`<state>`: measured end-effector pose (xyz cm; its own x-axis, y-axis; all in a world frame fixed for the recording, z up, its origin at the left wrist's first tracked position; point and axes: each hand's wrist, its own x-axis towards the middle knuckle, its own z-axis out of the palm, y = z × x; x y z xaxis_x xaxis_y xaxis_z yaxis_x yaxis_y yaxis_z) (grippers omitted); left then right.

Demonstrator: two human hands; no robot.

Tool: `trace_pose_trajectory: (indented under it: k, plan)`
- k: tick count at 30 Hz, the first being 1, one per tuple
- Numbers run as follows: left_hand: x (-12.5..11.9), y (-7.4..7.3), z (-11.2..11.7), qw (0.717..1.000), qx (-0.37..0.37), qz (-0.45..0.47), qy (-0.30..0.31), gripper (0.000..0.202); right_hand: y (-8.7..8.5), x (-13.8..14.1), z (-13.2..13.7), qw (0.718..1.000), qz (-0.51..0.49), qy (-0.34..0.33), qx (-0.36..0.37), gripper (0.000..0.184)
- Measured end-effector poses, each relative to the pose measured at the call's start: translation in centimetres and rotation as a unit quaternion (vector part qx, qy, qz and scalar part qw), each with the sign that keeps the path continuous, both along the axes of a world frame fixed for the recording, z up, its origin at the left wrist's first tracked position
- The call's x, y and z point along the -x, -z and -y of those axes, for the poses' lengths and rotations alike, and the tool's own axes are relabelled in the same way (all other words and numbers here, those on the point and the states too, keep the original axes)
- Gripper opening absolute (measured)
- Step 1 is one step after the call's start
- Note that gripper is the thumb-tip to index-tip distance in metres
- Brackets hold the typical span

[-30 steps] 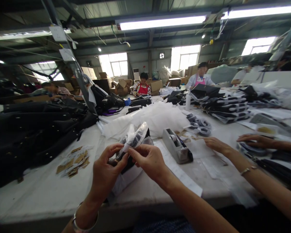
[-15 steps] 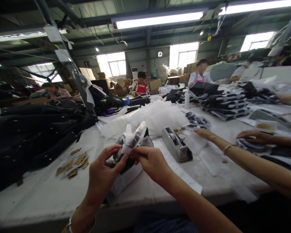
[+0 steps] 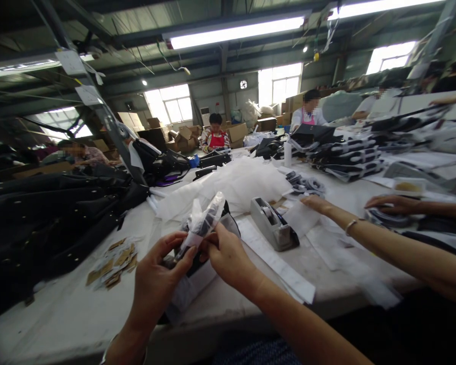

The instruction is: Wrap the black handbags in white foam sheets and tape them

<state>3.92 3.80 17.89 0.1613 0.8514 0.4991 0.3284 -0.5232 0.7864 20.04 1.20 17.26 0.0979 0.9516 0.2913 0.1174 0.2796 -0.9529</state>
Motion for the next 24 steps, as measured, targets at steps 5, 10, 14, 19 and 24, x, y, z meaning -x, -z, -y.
trace_pose_trajectory:
  k: [5, 10, 14, 19, 24]
  plan:
    - [0.2, -0.3, 0.0, 1.000, 0.014, 0.013, 0.024, 0.028, 0.2, 0.2, -0.4, 1.000, -0.016, -0.012, -0.021, 0.018]
    - [0.6, -0.7, -0.4, 0.998, 0.038, 0.032, 0.040, 0.031, 0.1, 0.8, -0.5, 0.998, -0.045, -0.024, -0.033, 0.026]
    - [0.9, -0.7, -0.6, 0.996, 0.058, 0.042, 0.053, 0.032, -0.1, 1.1, -0.4, 0.998, -0.031, -0.011, -0.056, 0.028]
    - [0.8, -0.8, -0.6, 0.993, 0.075, 0.072, 0.064, 0.034, -0.2, 1.6, -0.6, 0.998, -0.020, 0.015, -0.059, 0.027]
    - [0.7, -1.2, -0.4, 0.990, 0.074, 0.092, 0.081, 0.031, -0.5, 1.8, -0.9, 0.998, 0.016, 0.051, -0.032, 0.021]
